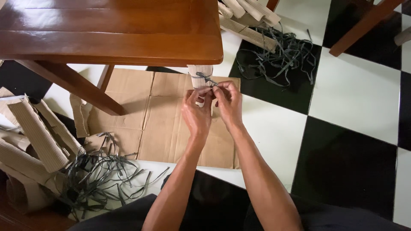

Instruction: Wrapping a wooden chair leg with protective paper and securing it with multiple ties

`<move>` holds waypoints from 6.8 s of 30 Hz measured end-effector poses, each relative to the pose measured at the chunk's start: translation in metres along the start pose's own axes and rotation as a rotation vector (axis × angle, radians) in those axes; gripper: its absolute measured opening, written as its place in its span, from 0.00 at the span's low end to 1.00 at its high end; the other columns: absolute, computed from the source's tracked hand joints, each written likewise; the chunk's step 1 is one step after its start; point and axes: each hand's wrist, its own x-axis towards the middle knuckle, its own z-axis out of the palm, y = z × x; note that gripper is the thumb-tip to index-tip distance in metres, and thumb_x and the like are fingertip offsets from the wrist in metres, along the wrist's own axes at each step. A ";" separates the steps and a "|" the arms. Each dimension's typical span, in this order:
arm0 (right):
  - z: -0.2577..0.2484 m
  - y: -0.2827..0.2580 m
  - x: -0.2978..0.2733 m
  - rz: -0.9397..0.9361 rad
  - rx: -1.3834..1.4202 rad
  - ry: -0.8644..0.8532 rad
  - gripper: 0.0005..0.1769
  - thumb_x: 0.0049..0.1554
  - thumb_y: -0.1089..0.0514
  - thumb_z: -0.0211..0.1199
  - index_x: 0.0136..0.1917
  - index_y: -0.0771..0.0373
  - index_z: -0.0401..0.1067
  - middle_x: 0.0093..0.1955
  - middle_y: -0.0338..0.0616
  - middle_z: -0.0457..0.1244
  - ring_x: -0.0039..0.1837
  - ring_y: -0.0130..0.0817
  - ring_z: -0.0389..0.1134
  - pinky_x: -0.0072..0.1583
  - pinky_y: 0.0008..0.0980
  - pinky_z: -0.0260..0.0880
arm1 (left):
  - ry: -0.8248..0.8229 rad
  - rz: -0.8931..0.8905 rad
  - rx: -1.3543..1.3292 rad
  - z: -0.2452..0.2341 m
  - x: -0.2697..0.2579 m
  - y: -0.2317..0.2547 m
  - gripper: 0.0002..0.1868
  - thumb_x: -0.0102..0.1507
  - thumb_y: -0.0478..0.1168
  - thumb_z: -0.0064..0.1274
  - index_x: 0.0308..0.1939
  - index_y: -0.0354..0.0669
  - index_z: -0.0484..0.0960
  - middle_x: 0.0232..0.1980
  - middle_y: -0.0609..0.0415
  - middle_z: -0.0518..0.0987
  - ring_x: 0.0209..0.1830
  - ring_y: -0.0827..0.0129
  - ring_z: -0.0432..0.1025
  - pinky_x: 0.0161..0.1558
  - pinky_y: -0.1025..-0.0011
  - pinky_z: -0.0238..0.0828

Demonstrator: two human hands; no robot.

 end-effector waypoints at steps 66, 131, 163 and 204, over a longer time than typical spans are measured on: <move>0.032 -0.008 -0.033 -0.345 -0.093 0.429 0.04 0.62 0.61 0.57 0.46 0.63 0.66 0.38 0.51 0.66 0.33 0.33 0.66 0.39 0.32 0.68 | -0.172 -1.016 -0.875 0.019 0.015 0.004 0.22 0.55 0.48 0.67 0.16 0.51 0.70 0.14 0.60 0.66 0.12 0.73 0.63 0.16 0.75 0.62; 0.121 0.111 -0.131 0.364 -0.377 -0.458 0.09 0.60 0.58 0.57 0.47 0.64 0.75 0.43 0.48 0.71 0.39 0.32 0.74 0.36 0.25 0.74 | -0.439 -0.529 0.608 -0.280 -0.007 -0.346 0.18 0.63 0.54 0.56 0.50 0.49 0.88 0.54 0.41 0.82 0.54 0.38 0.76 0.55 0.42 0.75; 0.147 0.005 -0.123 0.120 0.030 -0.513 0.12 0.64 0.58 0.50 0.57 0.64 0.70 0.46 0.48 0.64 0.48 0.35 0.65 0.49 0.37 0.68 | -0.523 -0.384 -0.333 -0.214 0.063 -0.116 0.09 0.64 0.37 0.61 0.42 0.33 0.82 0.33 0.45 0.82 0.28 0.66 0.80 0.22 0.78 0.74; 0.027 0.070 -0.036 -0.379 -0.239 0.274 0.08 0.66 0.60 0.54 0.50 0.61 0.74 0.37 0.44 0.67 0.35 0.30 0.68 0.38 0.28 0.70 | -0.790 0.302 0.672 -0.060 0.085 -0.111 0.07 0.65 0.44 0.47 0.38 0.50 0.79 0.35 0.51 0.84 0.35 0.43 0.81 0.39 0.45 0.77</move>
